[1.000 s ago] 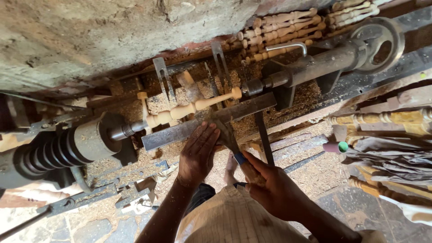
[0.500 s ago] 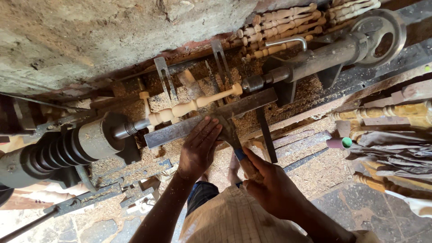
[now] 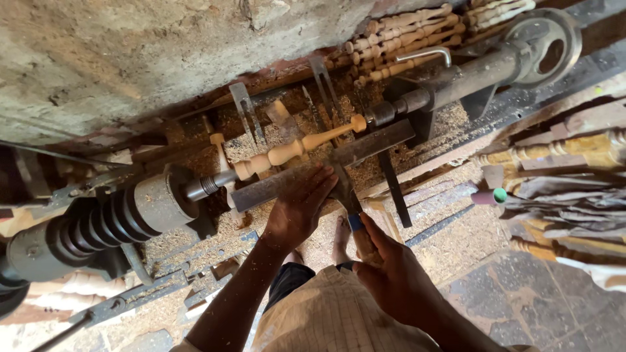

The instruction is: The person turns a wooden spindle on a lathe, holding a chisel against the rotating wood to shape it. They then sand the spinning spindle by hand with an abrasive block, wipe it, and continue shaping and smoothing the piece before removing it from the lathe.

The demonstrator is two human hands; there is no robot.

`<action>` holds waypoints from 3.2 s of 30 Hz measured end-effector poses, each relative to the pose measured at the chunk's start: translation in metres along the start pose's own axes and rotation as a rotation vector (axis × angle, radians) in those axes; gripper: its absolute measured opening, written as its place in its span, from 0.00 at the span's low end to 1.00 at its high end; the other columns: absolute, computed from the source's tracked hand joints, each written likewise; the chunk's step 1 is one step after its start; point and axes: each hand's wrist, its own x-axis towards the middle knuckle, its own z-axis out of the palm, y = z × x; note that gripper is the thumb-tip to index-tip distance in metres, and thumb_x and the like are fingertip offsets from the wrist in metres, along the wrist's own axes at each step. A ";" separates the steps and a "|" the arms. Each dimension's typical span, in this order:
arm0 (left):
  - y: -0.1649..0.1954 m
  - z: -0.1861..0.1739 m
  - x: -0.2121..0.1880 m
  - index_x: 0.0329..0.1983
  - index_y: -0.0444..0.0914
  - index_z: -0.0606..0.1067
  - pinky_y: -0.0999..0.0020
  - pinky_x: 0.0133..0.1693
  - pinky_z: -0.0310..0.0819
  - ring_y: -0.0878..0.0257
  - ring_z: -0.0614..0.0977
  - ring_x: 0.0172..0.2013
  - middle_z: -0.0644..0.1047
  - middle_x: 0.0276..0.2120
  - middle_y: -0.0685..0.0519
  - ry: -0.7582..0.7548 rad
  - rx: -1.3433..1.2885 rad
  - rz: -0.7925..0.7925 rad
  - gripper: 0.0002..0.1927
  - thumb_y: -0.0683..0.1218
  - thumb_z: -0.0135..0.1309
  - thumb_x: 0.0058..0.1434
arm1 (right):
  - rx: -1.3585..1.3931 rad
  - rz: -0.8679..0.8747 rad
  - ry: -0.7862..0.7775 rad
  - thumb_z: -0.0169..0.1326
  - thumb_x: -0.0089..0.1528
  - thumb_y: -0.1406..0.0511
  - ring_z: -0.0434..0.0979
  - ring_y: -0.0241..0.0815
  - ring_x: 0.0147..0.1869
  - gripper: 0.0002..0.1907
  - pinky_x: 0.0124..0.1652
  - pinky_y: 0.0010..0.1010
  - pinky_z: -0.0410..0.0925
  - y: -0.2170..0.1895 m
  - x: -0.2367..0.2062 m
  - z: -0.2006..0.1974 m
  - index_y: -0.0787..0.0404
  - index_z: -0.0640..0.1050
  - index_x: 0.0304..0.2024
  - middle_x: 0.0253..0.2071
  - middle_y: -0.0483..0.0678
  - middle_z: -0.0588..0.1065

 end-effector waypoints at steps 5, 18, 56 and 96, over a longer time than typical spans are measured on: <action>-0.012 -0.011 -0.007 0.62 0.34 0.74 0.56 0.65 0.71 0.50 0.73 0.66 0.74 0.64 0.41 -0.067 0.021 0.074 0.21 0.39 0.56 0.65 | 0.080 -0.189 0.109 0.57 0.57 0.66 0.82 0.42 0.33 0.46 0.32 0.36 0.73 -0.007 -0.003 0.027 0.66 0.51 0.74 0.36 0.54 0.80; -0.031 -0.025 -0.035 0.66 0.34 0.72 0.55 0.66 0.69 0.50 0.72 0.68 0.72 0.66 0.42 -0.063 0.043 0.088 0.25 0.33 0.50 0.65 | 0.366 -0.082 0.006 0.57 0.58 0.66 0.78 0.41 0.33 0.60 0.30 0.36 0.78 -0.029 0.008 0.102 0.54 0.30 0.77 0.41 0.52 0.74; 0.066 0.039 0.019 0.58 0.39 0.79 0.54 0.66 0.70 0.49 0.75 0.66 0.78 0.60 0.47 0.244 0.306 -0.369 0.22 0.46 0.64 0.60 | -0.070 -0.415 -0.449 0.54 0.58 0.70 0.78 0.33 0.34 0.48 0.38 0.28 0.74 0.063 0.095 -0.122 0.45 0.52 0.79 0.35 0.45 0.81; 0.057 0.044 0.019 0.58 0.37 0.78 0.53 0.62 0.73 0.46 0.78 0.62 0.78 0.59 0.44 0.205 0.312 -0.367 0.20 0.49 0.58 0.66 | -0.011 -0.267 -0.487 0.57 0.56 0.65 0.68 0.30 0.19 0.47 0.20 0.24 0.69 0.055 0.103 -0.143 0.45 0.58 0.78 0.28 0.44 0.76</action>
